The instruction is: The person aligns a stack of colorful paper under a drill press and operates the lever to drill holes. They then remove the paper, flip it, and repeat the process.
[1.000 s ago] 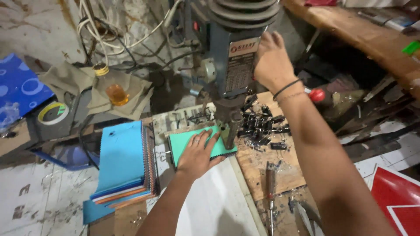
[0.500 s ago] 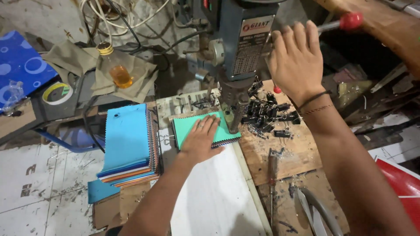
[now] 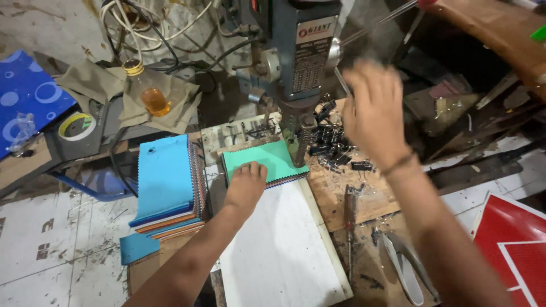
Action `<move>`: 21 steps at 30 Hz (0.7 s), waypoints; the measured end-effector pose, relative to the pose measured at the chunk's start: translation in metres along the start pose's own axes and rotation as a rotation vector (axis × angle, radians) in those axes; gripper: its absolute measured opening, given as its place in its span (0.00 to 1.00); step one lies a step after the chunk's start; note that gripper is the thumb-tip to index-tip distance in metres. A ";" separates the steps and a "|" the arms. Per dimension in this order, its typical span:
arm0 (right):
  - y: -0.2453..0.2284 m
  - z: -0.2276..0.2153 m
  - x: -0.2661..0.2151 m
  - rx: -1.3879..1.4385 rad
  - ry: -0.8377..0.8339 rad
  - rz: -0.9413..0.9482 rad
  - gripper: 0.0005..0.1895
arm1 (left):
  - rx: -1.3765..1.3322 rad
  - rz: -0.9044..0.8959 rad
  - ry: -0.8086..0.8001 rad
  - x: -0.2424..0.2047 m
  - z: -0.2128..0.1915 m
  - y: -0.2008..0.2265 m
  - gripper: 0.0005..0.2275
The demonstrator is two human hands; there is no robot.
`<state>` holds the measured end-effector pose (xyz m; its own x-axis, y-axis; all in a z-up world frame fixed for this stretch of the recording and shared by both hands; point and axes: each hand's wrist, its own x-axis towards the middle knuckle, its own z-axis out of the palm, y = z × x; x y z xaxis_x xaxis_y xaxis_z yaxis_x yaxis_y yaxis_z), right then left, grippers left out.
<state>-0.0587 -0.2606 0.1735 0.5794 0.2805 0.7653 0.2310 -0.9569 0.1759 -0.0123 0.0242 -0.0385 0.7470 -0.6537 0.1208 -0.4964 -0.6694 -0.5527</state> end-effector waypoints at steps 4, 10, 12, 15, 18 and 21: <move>-0.028 0.014 -0.104 -0.093 -0.388 0.296 0.14 | -0.003 -0.005 0.366 0.006 0.012 0.005 0.06; -0.059 0.005 -0.177 0.115 -1.122 0.703 0.29 | -0.002 0.034 0.458 0.003 -0.020 0.012 0.02; -0.065 -0.011 -0.168 0.228 -1.194 0.750 0.29 | -0.057 0.037 0.468 0.000 -0.025 0.039 0.03; -0.071 -0.030 -0.154 0.276 -1.167 0.779 0.28 | -0.122 -0.089 0.499 -0.004 -0.024 0.091 0.05; -0.071 -0.036 -0.162 0.308 -1.097 0.769 0.27 | -0.020 -0.127 0.246 -0.028 -0.054 0.123 0.05; -0.069 -0.035 -0.164 0.341 -1.061 0.812 0.28 | 0.081 -0.074 0.089 -0.068 -0.092 0.131 0.07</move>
<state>-0.1974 -0.2427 0.0576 0.9196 -0.2733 -0.2823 -0.3665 -0.8557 -0.3653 -0.1688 -0.0513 -0.0436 0.7364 -0.6345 0.2346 -0.4010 -0.6887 -0.6041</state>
